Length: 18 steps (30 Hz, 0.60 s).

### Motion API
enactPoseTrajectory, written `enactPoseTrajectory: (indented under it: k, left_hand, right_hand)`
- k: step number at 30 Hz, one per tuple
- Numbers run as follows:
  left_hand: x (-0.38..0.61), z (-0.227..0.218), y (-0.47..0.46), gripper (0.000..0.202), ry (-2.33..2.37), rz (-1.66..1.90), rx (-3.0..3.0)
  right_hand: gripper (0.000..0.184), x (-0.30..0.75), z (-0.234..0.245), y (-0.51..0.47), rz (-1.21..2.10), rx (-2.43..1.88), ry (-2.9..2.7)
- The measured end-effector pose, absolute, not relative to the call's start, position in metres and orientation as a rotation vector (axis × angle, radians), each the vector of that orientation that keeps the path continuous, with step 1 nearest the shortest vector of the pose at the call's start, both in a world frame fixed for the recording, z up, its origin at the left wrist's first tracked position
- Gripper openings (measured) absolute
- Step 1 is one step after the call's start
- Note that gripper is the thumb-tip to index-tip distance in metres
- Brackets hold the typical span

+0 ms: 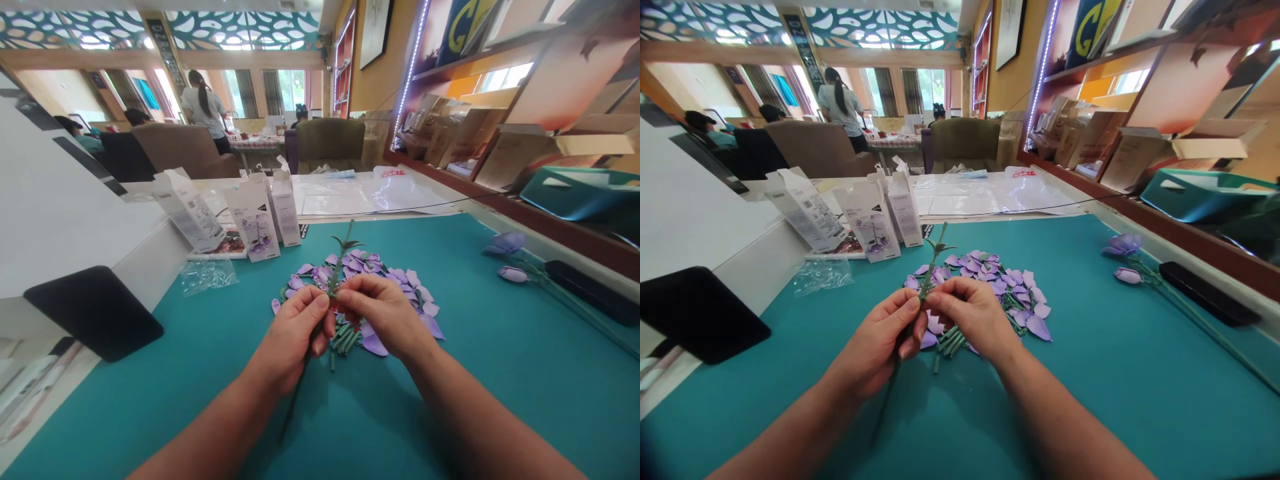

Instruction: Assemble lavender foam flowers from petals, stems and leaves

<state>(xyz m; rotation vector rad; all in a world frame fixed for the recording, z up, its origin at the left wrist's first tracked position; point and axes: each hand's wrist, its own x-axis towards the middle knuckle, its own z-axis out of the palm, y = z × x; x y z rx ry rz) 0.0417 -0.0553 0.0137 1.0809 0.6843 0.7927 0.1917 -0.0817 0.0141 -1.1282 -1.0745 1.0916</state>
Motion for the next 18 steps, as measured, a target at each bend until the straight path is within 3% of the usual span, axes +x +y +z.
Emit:
enactPoseTrajectory:
  k: [5, 13, 18]
  left_hand:
    - [0.035, 0.018, -0.046, 0.021, 0.629, 0.801, 0.972]
    - [0.037, 0.019, -0.061, 0.017, 0.402, 0.668, 0.846]
    - [0.036, 0.017, -0.067, 0.016, 0.416, 0.625, 0.868]
  right_hand:
    - [0.031, 0.215, 0.02, -0.088, 1.067, -1.195, -1.01]
    - [0.011, 0.159, -0.016, -0.113, 1.674, -0.762, -0.873]
    - [0.02, 0.149, -0.011, -0.12, 1.701, -0.743, -0.703]
